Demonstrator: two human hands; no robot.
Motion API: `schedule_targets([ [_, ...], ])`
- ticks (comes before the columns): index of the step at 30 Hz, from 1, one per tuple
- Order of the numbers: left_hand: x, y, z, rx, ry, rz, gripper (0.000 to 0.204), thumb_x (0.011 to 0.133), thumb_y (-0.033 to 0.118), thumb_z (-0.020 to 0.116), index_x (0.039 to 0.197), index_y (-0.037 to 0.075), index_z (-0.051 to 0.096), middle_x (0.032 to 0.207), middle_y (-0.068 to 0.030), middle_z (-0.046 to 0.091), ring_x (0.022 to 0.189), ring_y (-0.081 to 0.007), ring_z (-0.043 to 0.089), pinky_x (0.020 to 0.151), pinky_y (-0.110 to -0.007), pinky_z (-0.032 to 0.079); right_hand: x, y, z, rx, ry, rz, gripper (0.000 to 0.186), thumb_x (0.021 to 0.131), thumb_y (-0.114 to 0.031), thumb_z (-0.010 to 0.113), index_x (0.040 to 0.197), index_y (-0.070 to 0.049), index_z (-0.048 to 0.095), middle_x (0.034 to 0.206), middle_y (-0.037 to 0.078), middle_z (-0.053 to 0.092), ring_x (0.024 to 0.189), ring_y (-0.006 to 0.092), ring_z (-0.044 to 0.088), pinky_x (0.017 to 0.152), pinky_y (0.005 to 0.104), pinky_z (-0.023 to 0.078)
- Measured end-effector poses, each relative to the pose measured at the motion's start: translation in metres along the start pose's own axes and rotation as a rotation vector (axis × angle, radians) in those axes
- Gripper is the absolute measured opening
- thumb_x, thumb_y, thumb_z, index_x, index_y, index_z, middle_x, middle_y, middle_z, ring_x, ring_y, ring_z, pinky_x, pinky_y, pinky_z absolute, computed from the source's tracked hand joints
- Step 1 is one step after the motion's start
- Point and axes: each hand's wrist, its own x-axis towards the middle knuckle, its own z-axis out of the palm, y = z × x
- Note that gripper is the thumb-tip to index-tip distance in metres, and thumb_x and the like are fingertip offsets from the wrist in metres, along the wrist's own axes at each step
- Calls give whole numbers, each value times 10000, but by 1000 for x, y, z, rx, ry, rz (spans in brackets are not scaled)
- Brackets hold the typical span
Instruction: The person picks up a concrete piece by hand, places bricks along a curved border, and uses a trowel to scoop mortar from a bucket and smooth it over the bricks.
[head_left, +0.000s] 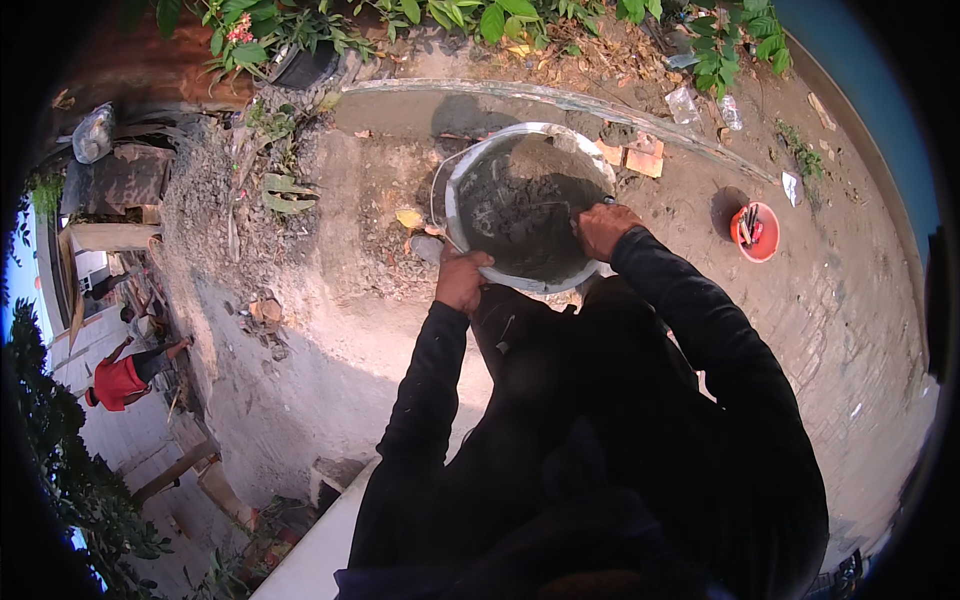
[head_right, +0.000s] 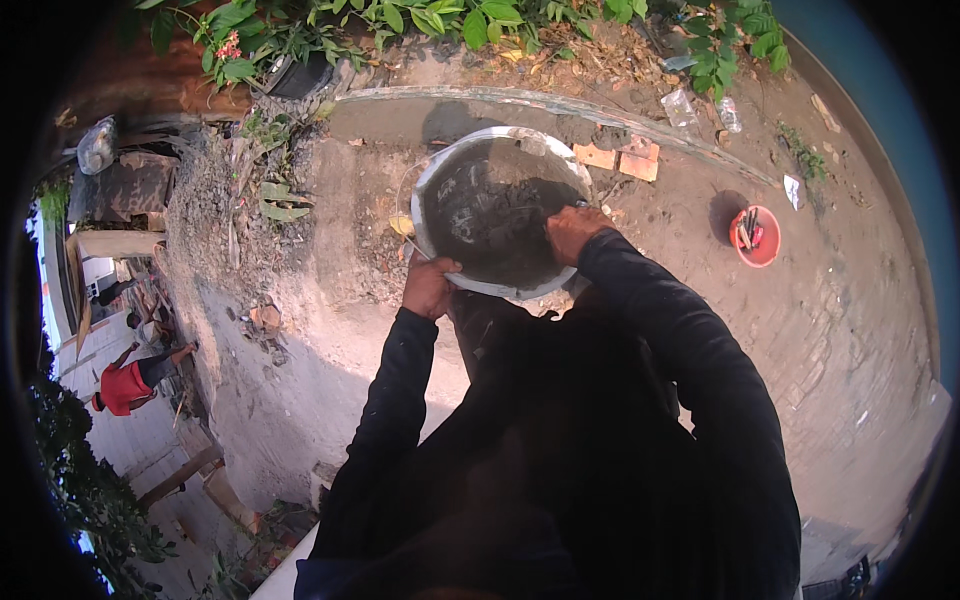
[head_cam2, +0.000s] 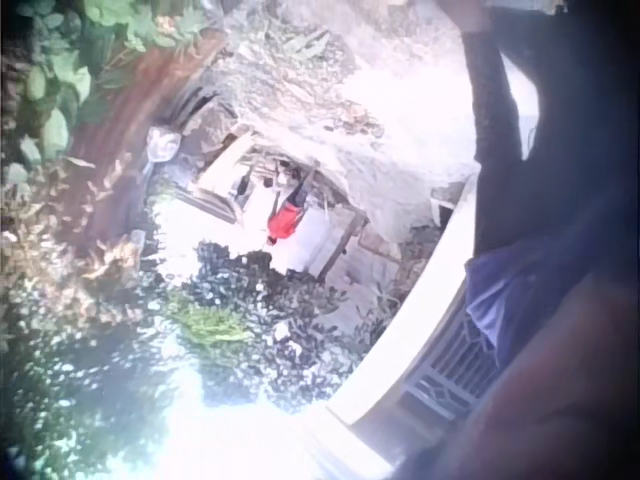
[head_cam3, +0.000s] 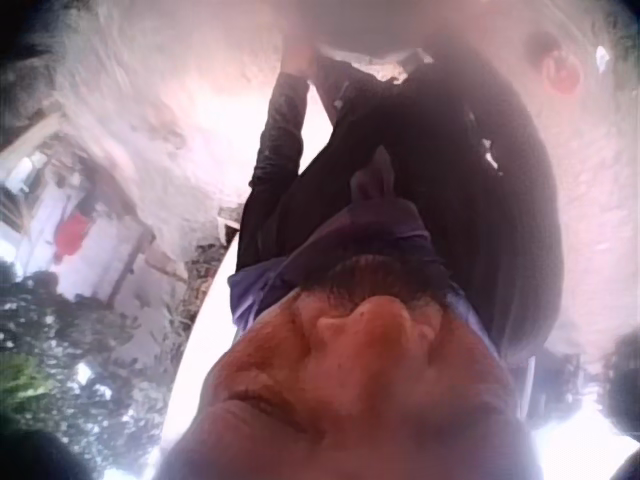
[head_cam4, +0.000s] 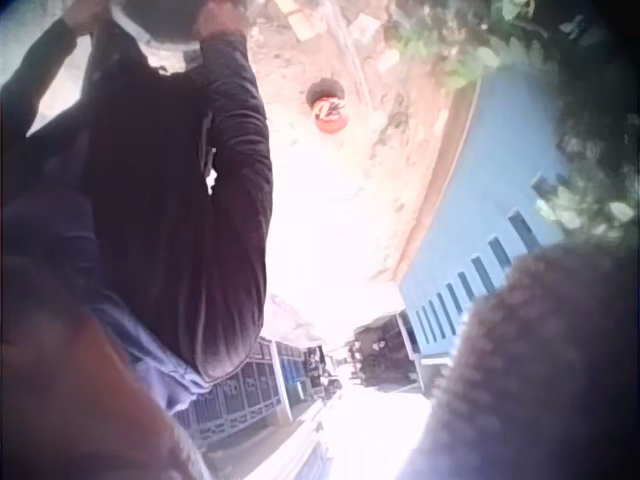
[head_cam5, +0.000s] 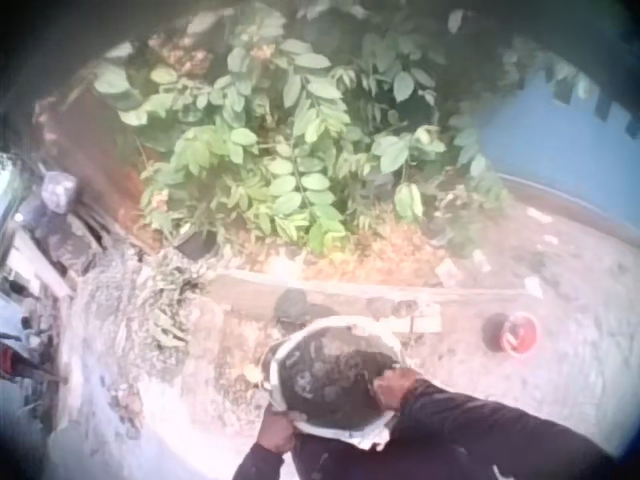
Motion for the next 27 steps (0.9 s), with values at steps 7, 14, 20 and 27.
schedule_targets([
  [7,-5,20,9,117,46,-11,579,729,-129,509,1256,98,434,1042,-85,591,870,-221,631,691,-327,556,3,-9,41,-81,317,-145,260,871,-176,446,990,-23,620,836,174,676,805,327,673,732,425,539],
  [14,-12,39,19,75,-38,5,644,713,-109,513,1306,118,405,1087,-99,583,861,-227,634,673,-344,572,-1,-5,31,12,121,-193,275,874,-195,464,970,-13,647,955,199,666,848,340,665,769,429,527],
  [20,12,16,17,156,1,86,516,726,-83,575,1185,100,428,853,-61,571,674,-178,597,505,-312,525,4,-76,-3,15,511,-120,241,817,-96,481,993,23,593,864,175,654,767,298,679,640,390,546],
  [27,1,15,21,62,117,146,735,721,-101,575,1372,135,328,766,-48,538,591,-155,552,454,-285,468,26,-32,15,49,304,112,297,870,-156,427,1039,-32,637,911,165,681,871,280,679,737,404,530],
])
